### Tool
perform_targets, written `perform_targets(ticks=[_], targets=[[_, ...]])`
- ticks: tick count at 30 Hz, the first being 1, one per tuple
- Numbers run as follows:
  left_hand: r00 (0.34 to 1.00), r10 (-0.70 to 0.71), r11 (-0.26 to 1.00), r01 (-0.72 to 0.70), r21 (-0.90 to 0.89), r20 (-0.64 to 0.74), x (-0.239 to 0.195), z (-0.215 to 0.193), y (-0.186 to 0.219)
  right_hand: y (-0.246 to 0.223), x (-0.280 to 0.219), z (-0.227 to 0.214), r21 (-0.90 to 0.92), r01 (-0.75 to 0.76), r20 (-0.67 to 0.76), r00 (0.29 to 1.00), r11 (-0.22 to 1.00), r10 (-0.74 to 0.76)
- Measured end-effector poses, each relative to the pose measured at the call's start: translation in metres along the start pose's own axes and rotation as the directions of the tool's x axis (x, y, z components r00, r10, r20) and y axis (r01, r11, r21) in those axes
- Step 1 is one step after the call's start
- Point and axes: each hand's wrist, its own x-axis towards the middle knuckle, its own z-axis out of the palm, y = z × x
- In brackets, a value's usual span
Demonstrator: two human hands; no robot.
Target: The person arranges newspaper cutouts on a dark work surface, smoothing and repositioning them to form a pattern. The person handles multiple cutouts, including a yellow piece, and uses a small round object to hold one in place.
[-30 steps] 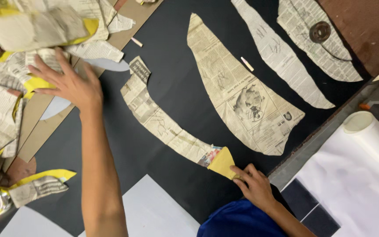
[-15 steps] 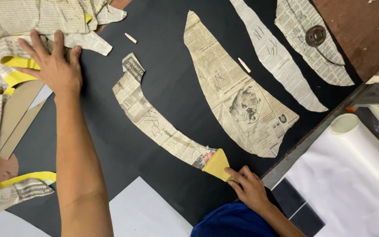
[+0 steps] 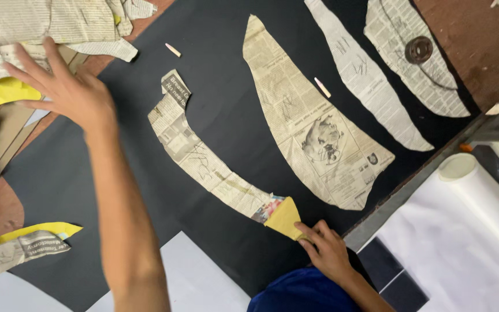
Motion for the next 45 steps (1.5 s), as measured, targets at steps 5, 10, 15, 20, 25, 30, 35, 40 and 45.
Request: perform_targets(ticks=[5,10,15,20,25,30,35,40,45], targets=[[0.780,0.470,0.870,-0.333,-0.363,0.413,-0.087,-0.014,0.057,0.005,0.000,0.003,-0.015,-0.009,0.009,1.000,1.000,0.009],[0.780,0.372,0.928,-0.299,-0.223,0.504,-0.073,-0.029,0.063,-0.001,-0.006,-0.001,0.001,-0.027,0.018,0.999,1.000,0.027],[0.755,0.361,0.931,-0.321,-0.173,0.547,-0.063,-0.034,0.059,-0.004,-0.002,-0.001,-0.006,-0.064,0.042,0.997,0.998,0.064],[0.715,0.381,0.921,-0.348,-0.175,0.586,-0.074,-0.029,0.048,0.006,-0.008,0.005,0.032,0.042,-0.025,0.999,0.999,-0.042],[0.659,0.236,0.968,-0.227,-0.110,0.714,-0.073,-0.023,0.039,0.000,-0.009,-0.006,0.267,-0.074,-0.043,0.995,0.961,0.088],[0.812,0.265,0.964,-0.217,-0.153,0.520,-0.106,-0.049,0.055,-0.019,0.008,-0.008,0.123,0.047,-0.179,0.984,0.991,-0.025],[0.699,0.189,0.980,-0.174,-0.092,0.690,-0.165,-0.082,0.079,-0.023,0.024,-0.002,0.039,0.101,-0.070,0.993,0.994,-0.098],[0.614,0.184,0.976,-0.204,-0.072,0.767,-0.177,-0.097,0.071,-0.015,0.005,0.000,0.003,0.157,-0.020,0.987,0.988,-0.157],[0.615,0.182,0.979,-0.190,-0.080,0.767,-0.164,-0.102,0.079,-0.014,0.006,-0.002,-0.024,0.157,-0.032,0.987,0.987,-0.157]])
